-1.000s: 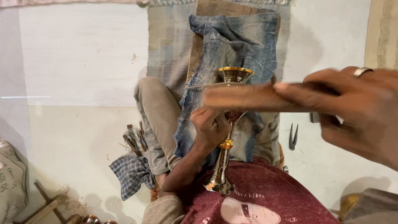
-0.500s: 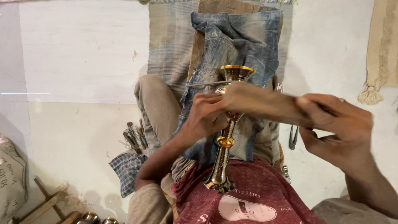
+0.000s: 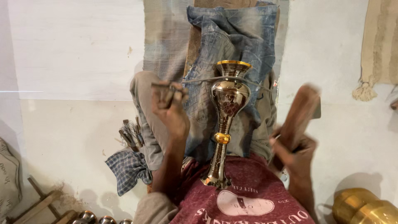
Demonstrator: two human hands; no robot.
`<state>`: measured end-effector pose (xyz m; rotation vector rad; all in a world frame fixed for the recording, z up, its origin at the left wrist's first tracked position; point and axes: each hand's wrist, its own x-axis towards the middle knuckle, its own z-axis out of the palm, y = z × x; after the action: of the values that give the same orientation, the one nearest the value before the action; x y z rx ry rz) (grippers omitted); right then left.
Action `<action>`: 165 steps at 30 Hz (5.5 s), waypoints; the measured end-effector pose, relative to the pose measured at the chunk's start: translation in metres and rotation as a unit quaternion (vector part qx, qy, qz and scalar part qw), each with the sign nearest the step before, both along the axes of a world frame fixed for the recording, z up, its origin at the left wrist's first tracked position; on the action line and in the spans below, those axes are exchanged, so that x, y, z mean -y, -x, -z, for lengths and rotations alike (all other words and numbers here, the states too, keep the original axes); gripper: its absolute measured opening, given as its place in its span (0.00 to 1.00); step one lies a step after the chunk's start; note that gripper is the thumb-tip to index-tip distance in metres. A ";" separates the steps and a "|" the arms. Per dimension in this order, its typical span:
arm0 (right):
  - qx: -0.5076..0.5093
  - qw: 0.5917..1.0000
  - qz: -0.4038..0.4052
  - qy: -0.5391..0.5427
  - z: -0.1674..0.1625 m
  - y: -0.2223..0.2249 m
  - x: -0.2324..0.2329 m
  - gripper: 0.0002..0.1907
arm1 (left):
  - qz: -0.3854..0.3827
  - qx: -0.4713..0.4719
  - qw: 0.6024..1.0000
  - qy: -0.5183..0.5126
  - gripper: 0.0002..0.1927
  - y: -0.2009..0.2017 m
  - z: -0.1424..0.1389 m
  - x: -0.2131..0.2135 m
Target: The person sits on the floor and polishes a brass candlestick, holding the piece steady with one hand while rubbing its surface with a wooden block, repositioning the candlestick to work different areas.
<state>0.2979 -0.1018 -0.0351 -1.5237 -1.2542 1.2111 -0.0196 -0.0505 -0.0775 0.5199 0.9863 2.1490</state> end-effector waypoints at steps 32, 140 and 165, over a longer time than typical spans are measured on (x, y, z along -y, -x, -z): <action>-0.032 0.943 -0.327 -0.050 -0.011 0.057 0.033 0.21 | 0.182 0.042 0.982 -0.027 0.16 -0.045 -0.058 0.080; 0.245 0.959 0.045 -0.131 -0.080 0.029 0.014 0.17 | 0.517 -0.597 0.574 -0.215 0.22 -0.023 -0.107 -0.116; 0.273 0.890 0.106 -0.350 0.016 0.040 0.051 0.09 | 0.602 -0.602 0.400 -0.340 0.14 -0.042 -0.118 -0.147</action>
<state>0.2574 -0.1530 -0.0509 -1.4112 -1.5942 0.1102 0.0228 0.0970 0.0409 2.4160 -0.1005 0.3344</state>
